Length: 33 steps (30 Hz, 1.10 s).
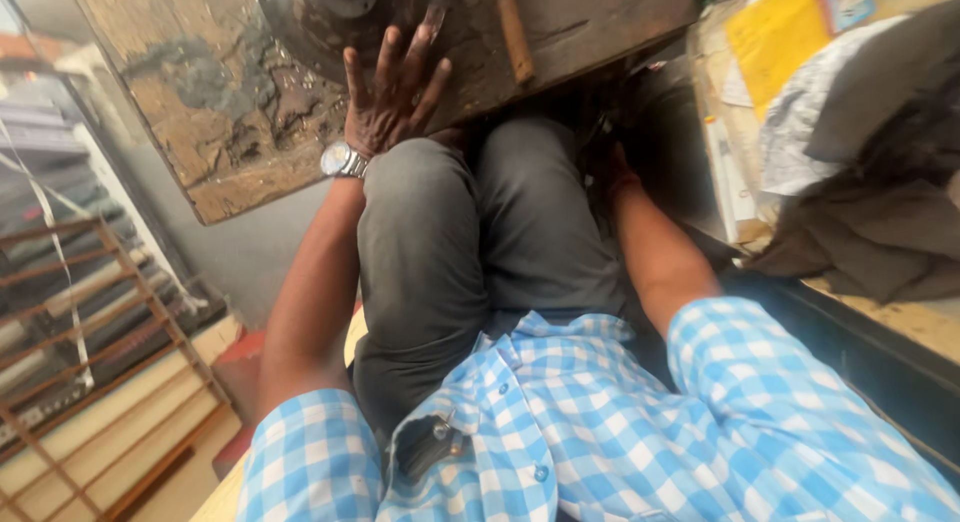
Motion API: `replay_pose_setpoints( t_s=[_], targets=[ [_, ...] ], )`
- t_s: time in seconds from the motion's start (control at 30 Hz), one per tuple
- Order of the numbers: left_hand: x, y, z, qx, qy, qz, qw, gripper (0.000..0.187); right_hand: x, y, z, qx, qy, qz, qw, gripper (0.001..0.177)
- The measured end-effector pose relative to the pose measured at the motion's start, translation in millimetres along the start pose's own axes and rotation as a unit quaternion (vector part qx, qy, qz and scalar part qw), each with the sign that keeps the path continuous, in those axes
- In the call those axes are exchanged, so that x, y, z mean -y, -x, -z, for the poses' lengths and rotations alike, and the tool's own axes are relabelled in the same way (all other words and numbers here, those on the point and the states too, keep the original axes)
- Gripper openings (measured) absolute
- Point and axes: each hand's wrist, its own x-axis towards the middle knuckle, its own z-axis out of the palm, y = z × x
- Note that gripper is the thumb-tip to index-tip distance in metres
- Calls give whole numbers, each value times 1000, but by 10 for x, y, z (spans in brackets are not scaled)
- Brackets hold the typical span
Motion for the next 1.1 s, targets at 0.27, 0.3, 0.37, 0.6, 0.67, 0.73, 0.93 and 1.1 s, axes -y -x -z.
replay_pose_setpoints(
  t_s=[0.27,0.3,0.37,0.6,0.67,0.73,0.93,1.1],
  targets=[
    [67,-20,-154,-103,-189,-38,976,83,372,-758,-239,22,64,-18,998,22],
    [32,-17,-128,-102,-188,-40,976,81,526,-905,-257,29,77,-12,997,22],
    [77,-53,-52,-107,-186,-34,976,79,1065,-1316,-321,26,82,26,996,22],
    [17,-58,97,-114,-161,-21,980,60,1397,-1526,-621,16,82,33,996,22],
    [-31,-51,101,-108,-141,-18,984,62,1250,-1429,-572,10,78,32,996,22],
    [-22,-72,117,-111,-140,-13,984,60,1210,-1383,-455,-4,64,34,997,22],
    [-17,-112,148,-108,-145,-52,982,47,759,-1005,-497,-19,11,25,999,22],
    [3,-80,133,-80,-88,-102,988,49,-399,20,-656,26,17,-57,998,22]
  ],
)
